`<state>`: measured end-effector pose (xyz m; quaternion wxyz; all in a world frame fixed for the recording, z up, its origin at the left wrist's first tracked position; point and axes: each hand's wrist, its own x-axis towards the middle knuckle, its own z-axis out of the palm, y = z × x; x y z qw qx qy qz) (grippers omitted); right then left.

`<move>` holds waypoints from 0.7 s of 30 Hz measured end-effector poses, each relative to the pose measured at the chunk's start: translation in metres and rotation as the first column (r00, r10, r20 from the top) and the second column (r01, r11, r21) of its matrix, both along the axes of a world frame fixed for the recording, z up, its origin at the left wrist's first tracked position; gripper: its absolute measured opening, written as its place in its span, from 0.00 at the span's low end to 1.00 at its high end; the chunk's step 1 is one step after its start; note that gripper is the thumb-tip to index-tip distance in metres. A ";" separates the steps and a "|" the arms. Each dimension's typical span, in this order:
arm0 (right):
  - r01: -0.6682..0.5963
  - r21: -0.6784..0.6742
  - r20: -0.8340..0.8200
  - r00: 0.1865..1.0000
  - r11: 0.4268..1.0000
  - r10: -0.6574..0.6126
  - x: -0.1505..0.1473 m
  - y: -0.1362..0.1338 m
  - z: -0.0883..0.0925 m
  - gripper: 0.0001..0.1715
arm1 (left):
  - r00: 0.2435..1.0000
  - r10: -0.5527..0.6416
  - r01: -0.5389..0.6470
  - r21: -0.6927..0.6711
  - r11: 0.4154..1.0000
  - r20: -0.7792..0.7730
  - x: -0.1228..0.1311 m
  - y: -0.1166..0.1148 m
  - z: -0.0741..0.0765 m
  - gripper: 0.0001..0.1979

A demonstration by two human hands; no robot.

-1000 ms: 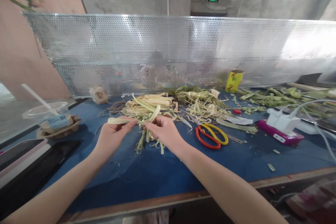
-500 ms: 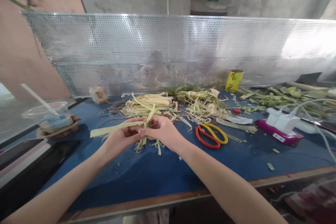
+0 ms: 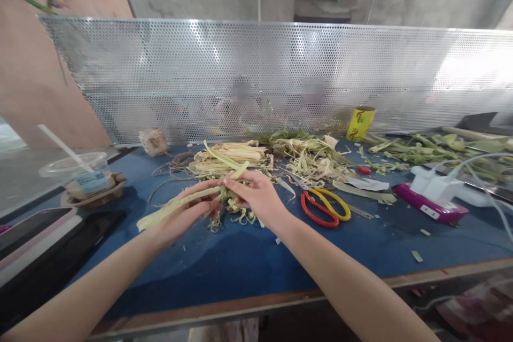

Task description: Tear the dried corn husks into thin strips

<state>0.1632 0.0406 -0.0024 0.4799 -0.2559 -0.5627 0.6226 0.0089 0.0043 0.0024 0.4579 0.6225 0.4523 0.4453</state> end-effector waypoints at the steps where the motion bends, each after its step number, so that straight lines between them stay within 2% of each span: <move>1: 0.013 0.004 -0.004 1.000 1.000 -0.013 -0.001 -0.001 0.000 0.11 | 1.000 0.003 -0.003 0.013 1.000 0.000 0.002 0.000 -0.002 0.20; 4: 0.032 0.018 -0.003 0.999 0.999 -0.032 -0.003 -0.002 -0.003 0.11 | 0.999 0.014 -0.018 0.089 0.996 0.049 0.008 0.002 -0.010 0.20; 7: 0.042 0.043 0.054 0.998 0.998 -0.044 -0.003 -0.001 -0.004 0.12 | 0.995 0.043 -0.055 0.133 0.990 0.094 0.011 0.005 -0.016 0.16; 9: 0.071 0.145 0.117 0.989 0.987 -0.088 -0.001 0.000 -0.003 0.11 | 0.992 0.056 -0.070 0.129 0.989 0.110 0.011 0.006 -0.017 0.15; 11: 0.110 0.300 0.167 0.972 0.948 -0.165 0.002 0.000 -0.002 0.10 | 0.987 0.066 -0.083 0.112 0.990 0.147 0.011 0.005 -0.016 0.14; 13: 0.142 0.399 0.194 0.952 0.906 -0.235 0.004 0.000 -0.001 0.09 | 0.978 0.076 -0.091 0.068 0.994 0.194 0.011 0.004 -0.015 0.12; 17: 0.168 0.419 0.256 0.921 0.892 -0.294 0.005 0.001 -0.002 0.09 | 0.975 0.096 -0.096 -0.011 0.995 0.201 0.011 0.002 -0.014 0.12; 21: 0.182 0.452 0.266 0.907 0.873 -0.327 0.006 0.002 -0.001 0.09 | 0.982 0.071 -0.077 0.031 0.997 0.178 0.012 0.002 -0.014 0.13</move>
